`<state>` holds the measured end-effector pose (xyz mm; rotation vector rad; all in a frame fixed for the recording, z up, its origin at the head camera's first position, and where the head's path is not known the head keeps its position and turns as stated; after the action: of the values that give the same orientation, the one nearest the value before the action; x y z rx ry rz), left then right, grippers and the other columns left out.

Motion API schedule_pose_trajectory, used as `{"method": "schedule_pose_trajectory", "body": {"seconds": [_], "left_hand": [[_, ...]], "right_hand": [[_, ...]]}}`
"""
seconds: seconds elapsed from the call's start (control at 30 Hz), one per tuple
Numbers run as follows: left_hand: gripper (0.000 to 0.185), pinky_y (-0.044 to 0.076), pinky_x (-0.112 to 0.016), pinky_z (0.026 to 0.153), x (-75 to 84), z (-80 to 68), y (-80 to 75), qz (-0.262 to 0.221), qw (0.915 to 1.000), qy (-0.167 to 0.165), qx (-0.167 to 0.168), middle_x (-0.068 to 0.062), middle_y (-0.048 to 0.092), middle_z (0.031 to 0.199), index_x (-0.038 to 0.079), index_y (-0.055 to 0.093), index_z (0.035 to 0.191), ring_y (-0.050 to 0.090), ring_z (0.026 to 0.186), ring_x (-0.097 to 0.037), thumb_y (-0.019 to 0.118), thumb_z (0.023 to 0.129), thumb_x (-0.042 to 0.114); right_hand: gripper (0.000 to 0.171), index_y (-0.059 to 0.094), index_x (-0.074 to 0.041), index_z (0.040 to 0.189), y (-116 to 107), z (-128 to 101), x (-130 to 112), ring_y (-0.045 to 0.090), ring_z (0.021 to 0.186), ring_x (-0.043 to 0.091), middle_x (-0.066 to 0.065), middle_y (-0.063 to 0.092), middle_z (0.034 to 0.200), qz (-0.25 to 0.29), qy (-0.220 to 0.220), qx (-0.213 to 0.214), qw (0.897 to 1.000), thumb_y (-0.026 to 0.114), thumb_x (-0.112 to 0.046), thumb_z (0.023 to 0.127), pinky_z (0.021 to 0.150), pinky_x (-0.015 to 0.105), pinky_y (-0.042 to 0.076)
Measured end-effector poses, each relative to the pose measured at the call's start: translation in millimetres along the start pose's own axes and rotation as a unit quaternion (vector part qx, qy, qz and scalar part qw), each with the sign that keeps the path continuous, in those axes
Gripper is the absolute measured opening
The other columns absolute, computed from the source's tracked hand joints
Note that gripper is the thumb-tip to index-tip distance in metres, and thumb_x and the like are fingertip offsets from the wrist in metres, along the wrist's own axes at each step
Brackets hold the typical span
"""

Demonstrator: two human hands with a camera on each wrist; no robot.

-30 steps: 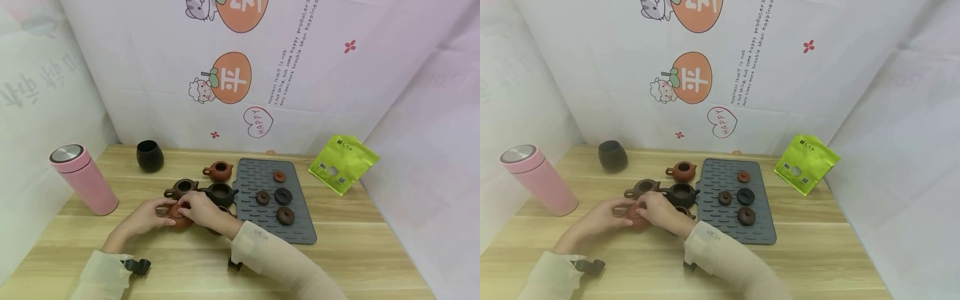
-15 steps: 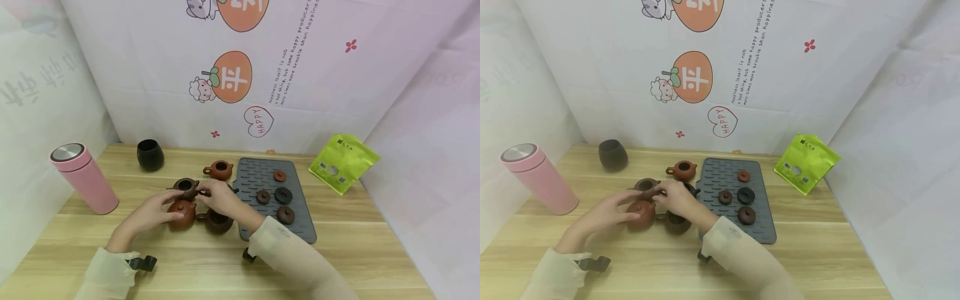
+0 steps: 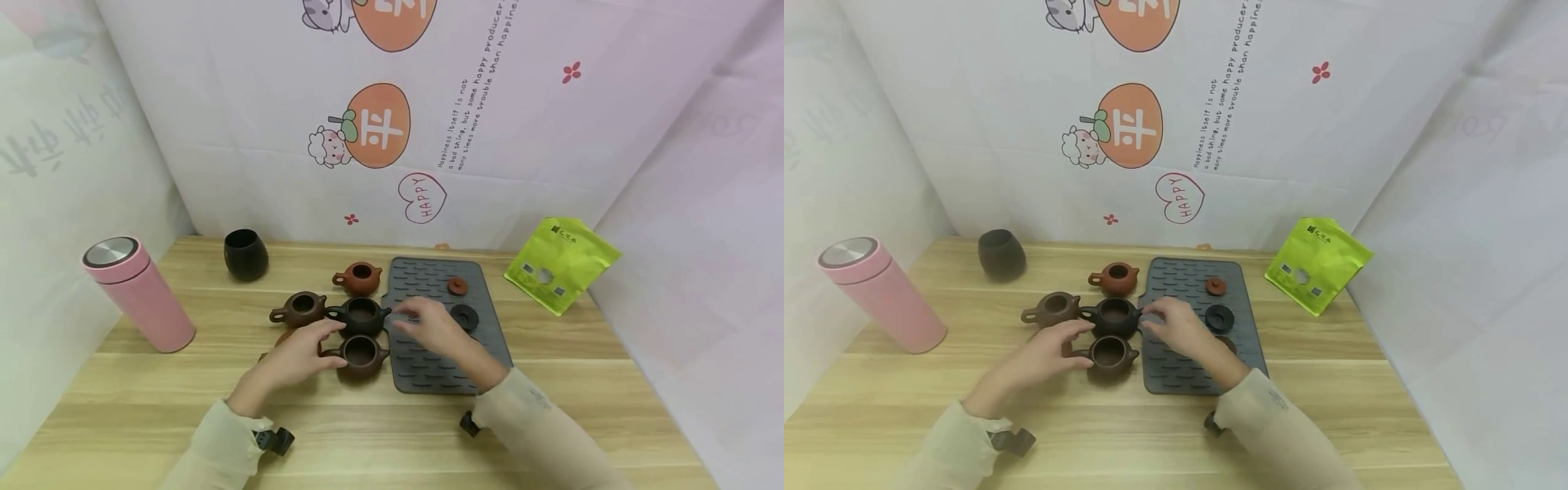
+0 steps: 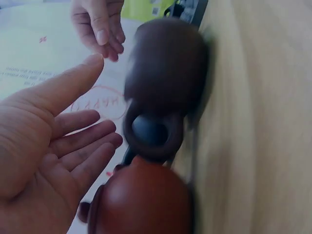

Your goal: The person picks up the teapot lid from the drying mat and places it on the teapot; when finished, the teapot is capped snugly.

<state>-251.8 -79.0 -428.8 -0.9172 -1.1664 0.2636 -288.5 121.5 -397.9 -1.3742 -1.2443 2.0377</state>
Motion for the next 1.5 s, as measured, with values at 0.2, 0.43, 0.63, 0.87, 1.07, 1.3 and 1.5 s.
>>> {"method": "schedule_pose_trajectory", "body": {"seconds": [0.2,0.43,0.63,0.87,1.07,1.3,1.5], "left_hand": [[0.067,0.037,-0.047,0.105,1.9,5.3,13.4,0.015,0.9998,-0.008,-0.01,-0.016,0.048,0.141,0.004,0.051,0.14,0.043,0.131,-0.031,0.079,0.085,0.03],[0.067,0.037,-0.045,0.105,2.3,9.6,21.4,0.015,0.9998,0.0,-0.011,-0.015,0.05,0.139,0.003,0.053,0.138,0.043,0.131,-0.03,0.08,0.083,0.028],[0.064,0.038,-0.045,0.104,0.9,10.7,24.3,0.023,0.9997,0.001,-0.007,-0.014,0.054,0.135,0.002,0.056,0.134,0.045,0.129,-0.03,0.081,0.082,0.029],[0.061,0.039,-0.046,0.103,1.4,10.2,24.5,0.023,0.9996,0.015,-0.005,-0.014,0.056,0.132,0.001,0.058,0.131,0.048,0.127,-0.03,0.081,0.082,0.029],[0.06,0.04,-0.045,0.103,-0.3,12.3,24.0,0.012,0.9999,0.005,-0.003,-0.013,0.057,0.131,0.002,0.06,0.13,0.049,0.126,-0.03,0.082,0.081,0.028],[0.06,0.041,-0.044,0.102,-3.3,15.6,24.0,0.014,0.9999,-0.008,-0.004,-0.011,0.059,0.129,0.003,0.062,0.128,0.051,0.123,-0.028,0.084,0.078,0.028],[0.061,0.041,-0.045,0.102,-2.5,14.4,23.7,0.011,0.9999,-0.012,-0.004,-0.011,0.059,0.129,0.004,0.062,0.128,0.051,0.123,-0.029,0.085,0.077,0.028]], "right_hand": [[0.022,0.071,-0.006,0.11,-20.1,-31.1,40.9,0.064,0.098,0.026,0.007,0.066,0.11,-0.002,0.032,0.022,0.999,0.073,-0.014,0.089,0.081,0.041,0.053],[0.021,0.07,-0.001,0.11,-37.1,-58.1,82.6,0.062,0.101,0.034,0.016,0.063,0.113,0.013,0.069,0.032,0.997,0.071,-0.011,0.091,0.084,0.047,0.052],[0.02,0.071,0.0,0.106,-40.7,-71.4,103.0,0.062,0.098,0.034,0.016,0.064,0.108,0.002,0.09,0.023,0.996,0.073,-0.01,0.088,0.082,0.047,0.052],[0.017,0.073,-0.005,0.101,-36.1,-79.2,118.9,0.063,0.094,0.028,0.008,0.067,0.101,-0.004,0.13,0.004,0.991,0.076,-0.012,0.086,0.08,0.045,0.052],[0.012,0.072,-0.007,0.098,-36.1,-80.1,124.5,0.065,0.094,0.028,0.005,0.067,0.099,0.018,0.15,0.007,0.989,0.075,-0.012,0.087,0.078,0.043,0.054],[0.015,0.071,-0.01,0.1,-39.0,-72.3,108.5,0.066,0.095,0.028,0.006,0.068,0.103,0.028,0.145,0.014,0.989,0.075,-0.018,0.088,0.076,0.041,0.055],[0.015,0.072,-0.012,0.1,-35.8,-57.6,75.5,0.065,0.09,0.019,0.0,0.066,0.098,0.032,0.114,0.01,0.993,0.075,-0.02,0.088,0.071,0.035,0.054]]}}
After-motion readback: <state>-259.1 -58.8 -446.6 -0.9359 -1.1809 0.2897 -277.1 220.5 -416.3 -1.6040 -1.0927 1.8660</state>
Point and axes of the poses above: each hand's wrist, its own z-axis towards the middle knuckle, its own y-axis out of the palm, x = y × z, the point moved 8 cm from there along z, towards the middle knuckle
